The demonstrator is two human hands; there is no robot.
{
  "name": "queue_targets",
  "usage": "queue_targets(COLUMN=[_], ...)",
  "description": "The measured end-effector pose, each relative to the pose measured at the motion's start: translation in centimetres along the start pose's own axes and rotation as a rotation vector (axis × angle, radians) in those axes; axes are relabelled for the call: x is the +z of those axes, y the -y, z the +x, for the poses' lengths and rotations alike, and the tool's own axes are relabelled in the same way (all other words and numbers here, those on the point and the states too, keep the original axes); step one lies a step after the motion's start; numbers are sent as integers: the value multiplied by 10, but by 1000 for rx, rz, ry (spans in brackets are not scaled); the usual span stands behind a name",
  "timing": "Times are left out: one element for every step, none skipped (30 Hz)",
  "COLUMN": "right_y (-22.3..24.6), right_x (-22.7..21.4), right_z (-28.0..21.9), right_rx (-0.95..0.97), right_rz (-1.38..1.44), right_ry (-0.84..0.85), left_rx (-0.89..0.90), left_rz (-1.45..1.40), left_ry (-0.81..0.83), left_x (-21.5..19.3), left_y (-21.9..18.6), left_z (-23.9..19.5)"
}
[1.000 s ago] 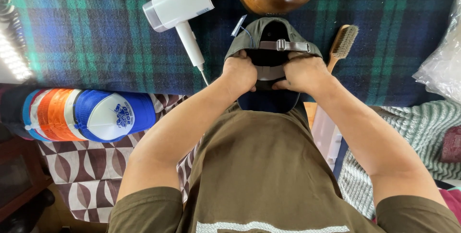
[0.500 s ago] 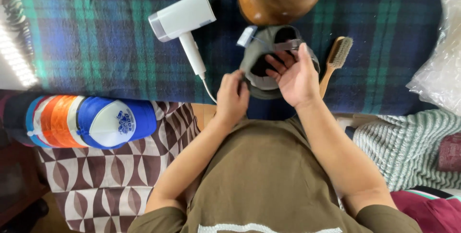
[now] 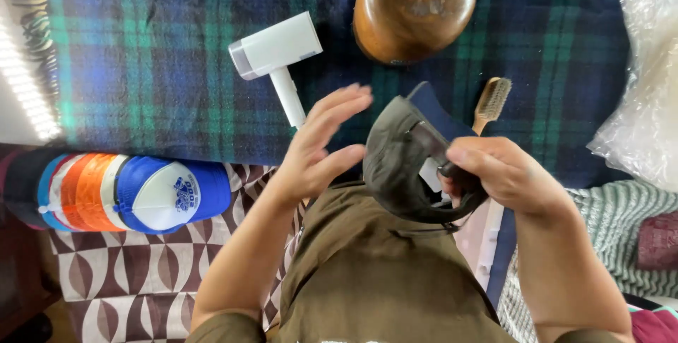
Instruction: The person cleans a dark-colored baseball cap by brushing the interior and exterior with a wooden brush. They then use a white handheld steamer to steam the cap while continuing to brush it, focusing on the front and top panels.
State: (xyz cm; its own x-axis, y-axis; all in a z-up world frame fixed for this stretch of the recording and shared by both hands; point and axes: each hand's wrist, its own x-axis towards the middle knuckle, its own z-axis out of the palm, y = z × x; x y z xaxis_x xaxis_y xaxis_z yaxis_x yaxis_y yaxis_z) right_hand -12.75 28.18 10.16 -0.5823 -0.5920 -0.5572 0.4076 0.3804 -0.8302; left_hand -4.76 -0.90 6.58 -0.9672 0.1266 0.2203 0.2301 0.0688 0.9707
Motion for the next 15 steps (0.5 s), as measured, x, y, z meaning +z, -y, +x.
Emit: queue_targets(right_y=[10, 21, 32, 37, 42, 47, 43, 39, 36, 23, 10, -3, -7, -12, -18], right_x=[-3, -5, -7, -14, -22, -30, -40, -51, -62, -69, -76, -82, -85, -88, -91], right_z=[5, 12, 18, 25, 33, 39, 42, 45, 49, 49, 49, 50, 56, 63, 69], right_rx=[-2, -58, -114, -127, -142, -152, -160, -113, -66, -72, -128, -186, -192, -263, -334], right_rz=[-5, -92, -178, -182, -191, -197, -198, -245, -291, -293, -221, -153, -158, -122, -86], right_ry=[-6, 15, 36, 35, 46, 58, 57, 68, 77, 72, 16, -35, -35, -85, -135], left_rx=[8, 34, 59, 68, -2, -76, -72, -232, -390, -383, -425, -465, -458, -437, -416], left_rz=[-3, 23, 51, 61, 90, 116, 123, -43, -208, -205, -189, -172, -170, -153, -137], left_ry=[1, 161, 322, 321, 363, 406, 406, 292, 175, 178, 144, 104, 101, 79, 56], left_x=[4, 7, 9, 9, 9, 10, 10, 10, 10, 9, 8, 6, 6, 6, 7], left_y=[9, 16, 23, 21, 18, 15, 14, 14, 14, 25, 37, 48, 58, 68, 78], left_z=[17, 31, 47, 57, 69, 80, 76, 75, 73, 71, 69, 66, 71, 76, 81])
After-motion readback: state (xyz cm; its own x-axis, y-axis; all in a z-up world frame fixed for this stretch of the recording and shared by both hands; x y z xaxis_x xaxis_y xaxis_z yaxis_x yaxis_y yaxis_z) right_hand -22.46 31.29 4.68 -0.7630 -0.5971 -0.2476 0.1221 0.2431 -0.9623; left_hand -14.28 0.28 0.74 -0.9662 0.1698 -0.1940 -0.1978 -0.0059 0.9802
